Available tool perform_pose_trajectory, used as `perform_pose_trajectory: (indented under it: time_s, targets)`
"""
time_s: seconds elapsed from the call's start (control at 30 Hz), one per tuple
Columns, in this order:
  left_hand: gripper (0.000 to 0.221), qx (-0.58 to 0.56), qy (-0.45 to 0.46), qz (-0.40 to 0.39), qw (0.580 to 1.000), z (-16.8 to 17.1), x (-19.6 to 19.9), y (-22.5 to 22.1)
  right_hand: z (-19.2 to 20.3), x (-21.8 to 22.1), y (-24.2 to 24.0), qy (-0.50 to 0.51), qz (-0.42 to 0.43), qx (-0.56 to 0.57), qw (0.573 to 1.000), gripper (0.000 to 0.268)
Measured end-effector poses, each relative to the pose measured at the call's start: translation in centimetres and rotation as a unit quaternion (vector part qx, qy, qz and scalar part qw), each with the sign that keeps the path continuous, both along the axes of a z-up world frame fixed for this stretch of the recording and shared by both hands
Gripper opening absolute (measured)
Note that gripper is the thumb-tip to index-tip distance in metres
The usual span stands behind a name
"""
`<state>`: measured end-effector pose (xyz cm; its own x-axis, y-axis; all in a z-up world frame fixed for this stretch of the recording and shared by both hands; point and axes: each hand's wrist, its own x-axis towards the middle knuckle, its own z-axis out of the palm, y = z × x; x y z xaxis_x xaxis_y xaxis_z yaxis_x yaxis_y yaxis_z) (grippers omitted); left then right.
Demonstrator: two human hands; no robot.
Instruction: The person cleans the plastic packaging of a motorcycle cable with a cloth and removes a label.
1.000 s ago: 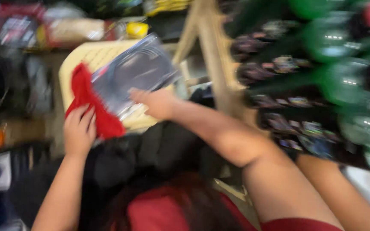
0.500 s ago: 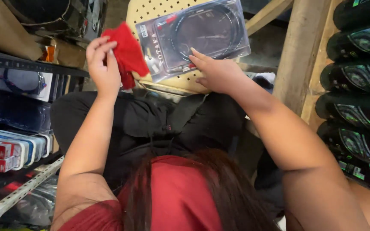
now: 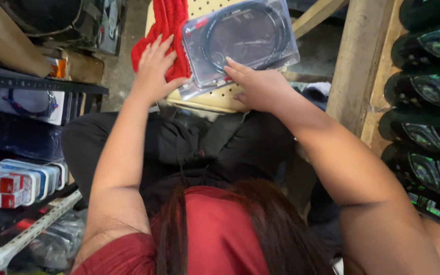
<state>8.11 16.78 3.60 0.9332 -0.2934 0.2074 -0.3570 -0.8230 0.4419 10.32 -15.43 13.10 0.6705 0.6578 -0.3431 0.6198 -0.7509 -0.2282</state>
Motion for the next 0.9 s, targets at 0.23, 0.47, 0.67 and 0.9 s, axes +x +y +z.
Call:
perform_pose_trajectory:
  time_s: [0.23,0.47,0.67,0.9]
  targets:
    - [0.038,0.015,-0.089,-0.020,0.996,-2.2,0.0,2.0,0.9,-0.1,0.4,0.008,-0.001,-0.008,1.000,0.079]
    - [0.024,0.023,-0.172,-0.016,0.985,-2.6,0.4,1.9,0.6,-0.2,0.1,0.005,0.005,-0.008,1.000,0.079]
    - [0.021,-0.045,-0.182,0.040,0.982,-3.3,1.1,1.0,0.7,0.0,0.2,0.001,0.003,-0.007,1.000,0.079]
    - [0.032,-0.256,-0.021,0.235,0.937,-1.1,5.5,0.4,-0.2,-0.3,0.0,0.003,0.003,-0.010,1.000,0.080]
